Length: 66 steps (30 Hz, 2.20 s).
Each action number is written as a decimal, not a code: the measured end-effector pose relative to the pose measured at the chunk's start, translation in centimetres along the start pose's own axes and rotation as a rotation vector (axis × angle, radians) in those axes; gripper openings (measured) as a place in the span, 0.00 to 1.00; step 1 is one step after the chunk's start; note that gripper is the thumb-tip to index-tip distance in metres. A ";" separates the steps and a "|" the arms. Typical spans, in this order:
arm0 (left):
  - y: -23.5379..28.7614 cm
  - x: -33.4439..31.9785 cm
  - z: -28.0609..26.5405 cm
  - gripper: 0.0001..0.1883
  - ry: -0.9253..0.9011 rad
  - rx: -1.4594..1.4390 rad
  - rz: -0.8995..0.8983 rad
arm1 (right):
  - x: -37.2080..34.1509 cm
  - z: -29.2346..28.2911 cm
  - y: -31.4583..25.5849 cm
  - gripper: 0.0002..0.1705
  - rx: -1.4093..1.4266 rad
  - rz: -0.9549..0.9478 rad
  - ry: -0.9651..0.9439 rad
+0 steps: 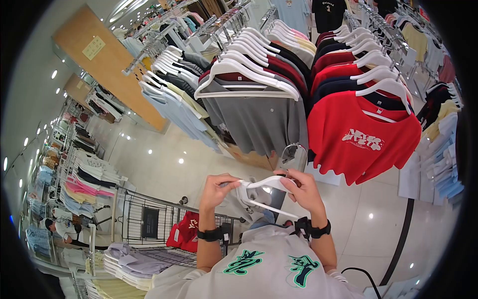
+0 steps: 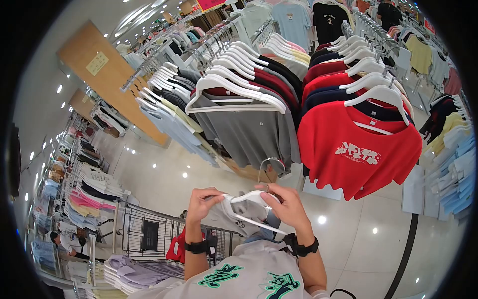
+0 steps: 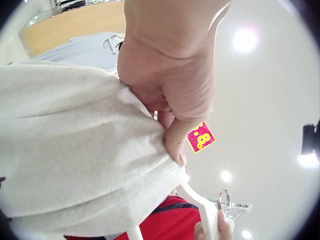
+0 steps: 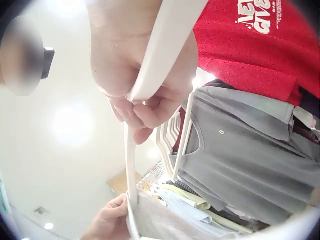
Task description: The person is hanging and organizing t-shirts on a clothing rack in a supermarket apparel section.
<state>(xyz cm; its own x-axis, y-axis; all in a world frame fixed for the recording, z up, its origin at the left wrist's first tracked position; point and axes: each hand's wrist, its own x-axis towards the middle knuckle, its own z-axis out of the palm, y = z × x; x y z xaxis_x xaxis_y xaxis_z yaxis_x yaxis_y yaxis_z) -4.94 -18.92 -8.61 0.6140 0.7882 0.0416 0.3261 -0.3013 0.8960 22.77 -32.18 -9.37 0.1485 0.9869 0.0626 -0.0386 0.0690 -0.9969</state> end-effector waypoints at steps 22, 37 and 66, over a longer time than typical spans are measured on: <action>-6.1 1.5 -1.1 0.08 0.513 -0.242 0.004 | -2.6 -5.6 2.5 0.06 0.164 -0.396 0.473; -6.4 0.3 -1.5 0.07 0.483 -0.241 -0.050 | -2.2 -1.1 -0.8 0.05 -0.198 -0.529 0.193; -6.1 -2.2 -2.0 0.07 0.404 -0.159 -0.137 | 0.9 0.5 1.1 0.08 -0.397 -0.494 0.370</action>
<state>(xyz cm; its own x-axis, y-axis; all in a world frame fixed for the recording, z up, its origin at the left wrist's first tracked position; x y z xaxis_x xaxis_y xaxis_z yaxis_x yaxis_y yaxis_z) -9.68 -17.75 -13.31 0.2324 0.9709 0.0584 0.2507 -0.1178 0.9609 22.35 -31.16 -10.41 0.3830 0.7357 0.5586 0.4696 0.3657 -0.8036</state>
